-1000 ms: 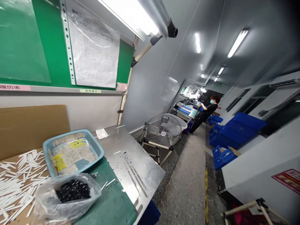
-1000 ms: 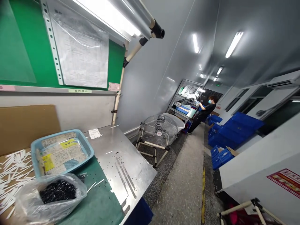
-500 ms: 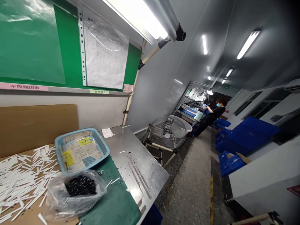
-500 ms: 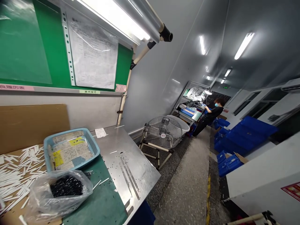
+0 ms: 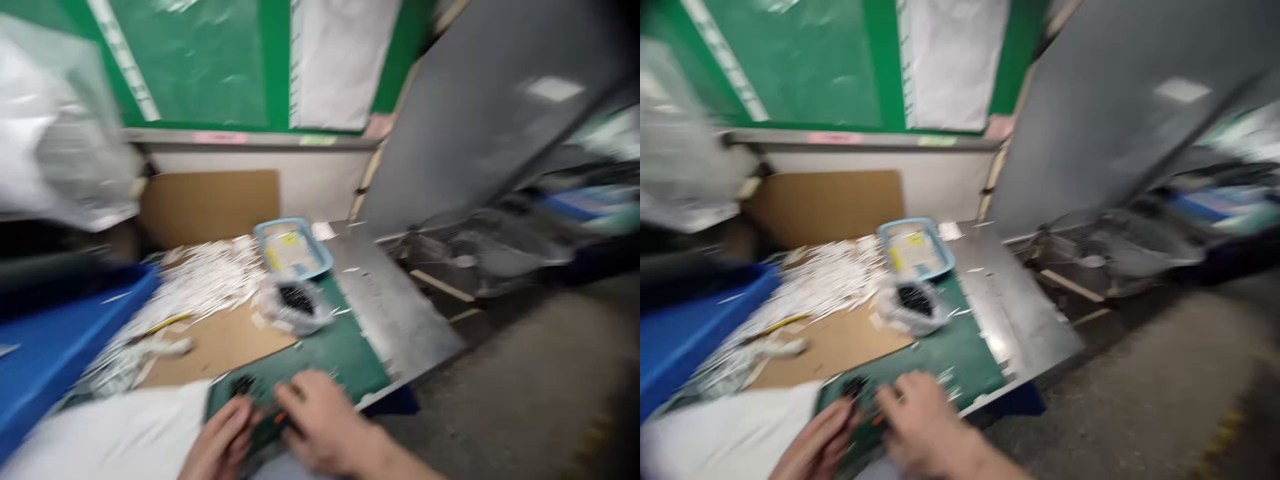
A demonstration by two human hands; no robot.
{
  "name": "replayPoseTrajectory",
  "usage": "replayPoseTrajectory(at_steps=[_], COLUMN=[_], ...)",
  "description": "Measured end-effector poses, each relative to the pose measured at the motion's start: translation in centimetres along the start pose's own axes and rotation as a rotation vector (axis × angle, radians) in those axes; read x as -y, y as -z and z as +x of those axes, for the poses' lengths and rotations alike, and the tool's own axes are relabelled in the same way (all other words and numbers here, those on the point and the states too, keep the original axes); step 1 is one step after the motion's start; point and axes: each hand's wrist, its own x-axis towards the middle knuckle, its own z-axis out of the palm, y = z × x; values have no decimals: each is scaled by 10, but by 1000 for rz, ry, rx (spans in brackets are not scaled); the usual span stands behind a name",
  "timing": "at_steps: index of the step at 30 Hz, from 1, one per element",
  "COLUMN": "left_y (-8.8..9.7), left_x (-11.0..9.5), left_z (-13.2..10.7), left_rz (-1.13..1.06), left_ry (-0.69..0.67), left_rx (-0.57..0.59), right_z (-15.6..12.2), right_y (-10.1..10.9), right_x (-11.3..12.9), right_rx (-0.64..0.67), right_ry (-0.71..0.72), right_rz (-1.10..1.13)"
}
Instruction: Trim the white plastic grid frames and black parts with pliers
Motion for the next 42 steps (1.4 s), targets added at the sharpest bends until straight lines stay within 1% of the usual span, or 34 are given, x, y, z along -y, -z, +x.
replayPoseTrajectory(at_steps=[2,3,4,6,8,10,14,18,25,31,37,39,42], left_y=[24,32,36,40,39,37,38,38,36,35,33,32,31], left_x=[6,8,11,15,18,22,26,27,26,28,31,32,35], left_z=[-12,-13,-13,-12,-13,-15,-16,-16,-15,-14,-14,-14,-13], left_rz=[-111,-172,-213,-264,-290,-313,-355,-384,-424,-385,-311,-293,-279], left_ry=[11,6,13,31,53,61,26,4,14,-7,-27,-30,-36], left_rx=[133,158,157,120,85,80,62,35,37,0,-52,-79,-129], right_z=[-8,-10,-11,-12,-14,-14,-8,-4,-3,-1,-1,-2,-4], right_y=[-4,-8,-11,-16,-17,-16,-14,-13,-17,-17,-15,-19,-29], right_x=[0,-1,-3,-2,2,6,8,8,9,11,13,12,8], right_rx=[-44,-41,-32,-20,-8,13,38,39,66,76,127,131,118], right_ry=[14,43,62,84,93,107,140,164,141,130,125,129,144], right_rz=[21,23,11,-20,-58,-92,-124,-117,-134,-145,-144,-131,-92])
